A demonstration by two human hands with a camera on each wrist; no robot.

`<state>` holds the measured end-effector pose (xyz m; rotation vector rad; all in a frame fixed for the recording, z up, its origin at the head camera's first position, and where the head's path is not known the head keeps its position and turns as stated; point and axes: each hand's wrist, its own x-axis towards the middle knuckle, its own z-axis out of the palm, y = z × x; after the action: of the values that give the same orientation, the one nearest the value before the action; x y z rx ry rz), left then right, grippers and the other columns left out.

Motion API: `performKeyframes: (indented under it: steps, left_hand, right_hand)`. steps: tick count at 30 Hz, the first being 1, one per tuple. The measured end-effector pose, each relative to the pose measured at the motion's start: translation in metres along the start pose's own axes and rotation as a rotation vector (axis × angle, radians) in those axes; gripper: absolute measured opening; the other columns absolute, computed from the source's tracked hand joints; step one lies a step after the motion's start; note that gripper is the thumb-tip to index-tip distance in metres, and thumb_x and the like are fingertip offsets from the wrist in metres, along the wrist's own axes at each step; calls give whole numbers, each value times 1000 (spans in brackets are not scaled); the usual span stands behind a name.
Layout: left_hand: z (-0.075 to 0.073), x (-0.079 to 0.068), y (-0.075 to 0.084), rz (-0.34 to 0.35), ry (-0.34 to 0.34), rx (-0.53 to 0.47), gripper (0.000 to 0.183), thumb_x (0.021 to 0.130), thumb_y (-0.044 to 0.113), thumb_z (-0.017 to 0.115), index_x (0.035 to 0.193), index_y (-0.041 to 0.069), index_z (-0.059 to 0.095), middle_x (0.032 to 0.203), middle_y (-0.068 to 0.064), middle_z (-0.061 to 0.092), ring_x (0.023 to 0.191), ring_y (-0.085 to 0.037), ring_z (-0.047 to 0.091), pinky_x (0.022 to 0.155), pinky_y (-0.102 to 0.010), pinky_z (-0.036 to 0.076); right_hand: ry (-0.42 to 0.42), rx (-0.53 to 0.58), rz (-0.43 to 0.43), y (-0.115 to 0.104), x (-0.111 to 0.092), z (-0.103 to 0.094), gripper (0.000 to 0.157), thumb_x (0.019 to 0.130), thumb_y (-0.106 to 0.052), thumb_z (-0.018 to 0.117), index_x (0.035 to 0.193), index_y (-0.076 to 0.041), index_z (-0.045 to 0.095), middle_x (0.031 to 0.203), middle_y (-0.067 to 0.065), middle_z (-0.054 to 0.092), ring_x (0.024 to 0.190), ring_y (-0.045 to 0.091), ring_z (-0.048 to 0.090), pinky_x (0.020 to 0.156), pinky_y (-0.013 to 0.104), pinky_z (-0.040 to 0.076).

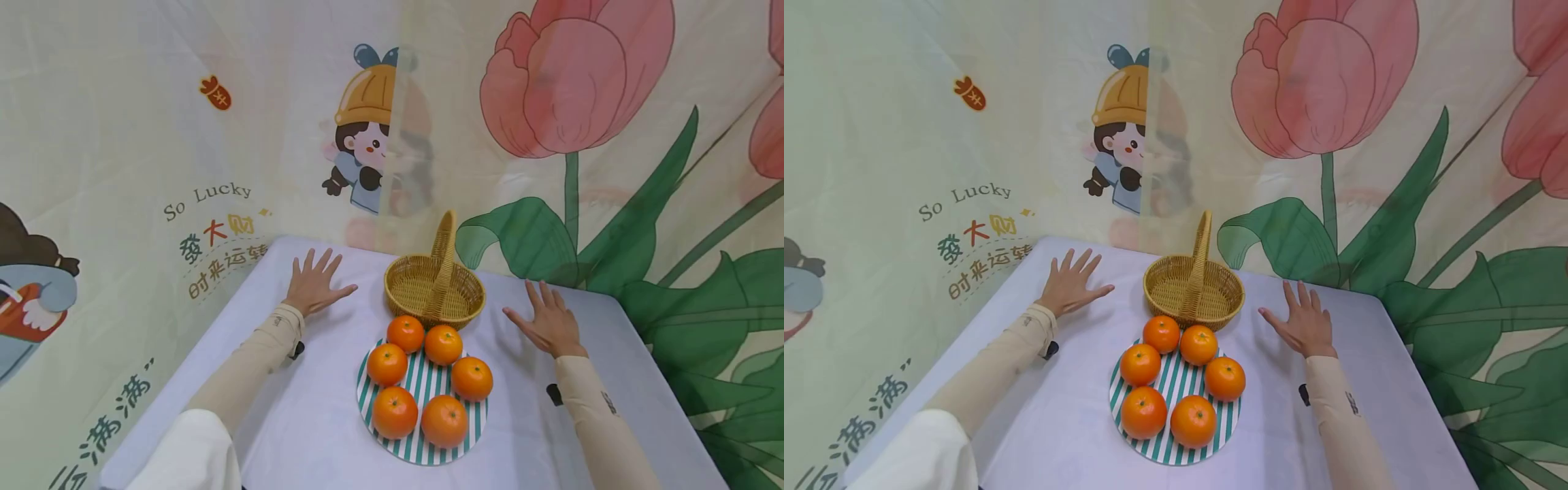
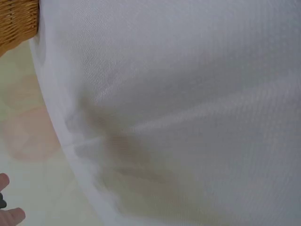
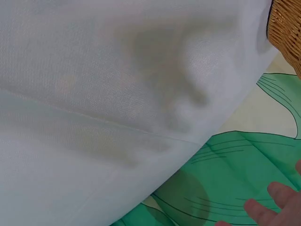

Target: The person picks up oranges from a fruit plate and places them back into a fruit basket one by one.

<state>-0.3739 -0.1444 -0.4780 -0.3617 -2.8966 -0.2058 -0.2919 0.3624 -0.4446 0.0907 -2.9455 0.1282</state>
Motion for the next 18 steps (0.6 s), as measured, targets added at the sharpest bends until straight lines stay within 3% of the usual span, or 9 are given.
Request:
performKeyframes:
  steps: [14, 18]
  left_hand:
    - [-2, 3, -3, -4, -13, 7, 103, 79, 87, 31, 156, 19, 26, 161, -11, 17, 144, -48, 8, 110, -71, 1]
    - [-4, 3, -2, -16, -14, -55, 97, 84, 81, 35, 154, 14, 31, 160, -14, 21, 144, -45, 13, 111, -70, 4]
  right_hand:
    - [-12, -18, 1, 1, 2, -1, 98, 88, -74, 41, 156, -8, 16, 157, 28, 17, 137, 56, 17, 100, 77, 24]
    - [-7, -5, 0, 1, 1, -2, 98, 89, -74, 40, 156, -8, 16, 156, 29, 17, 137, 56, 18, 100, 76, 25]
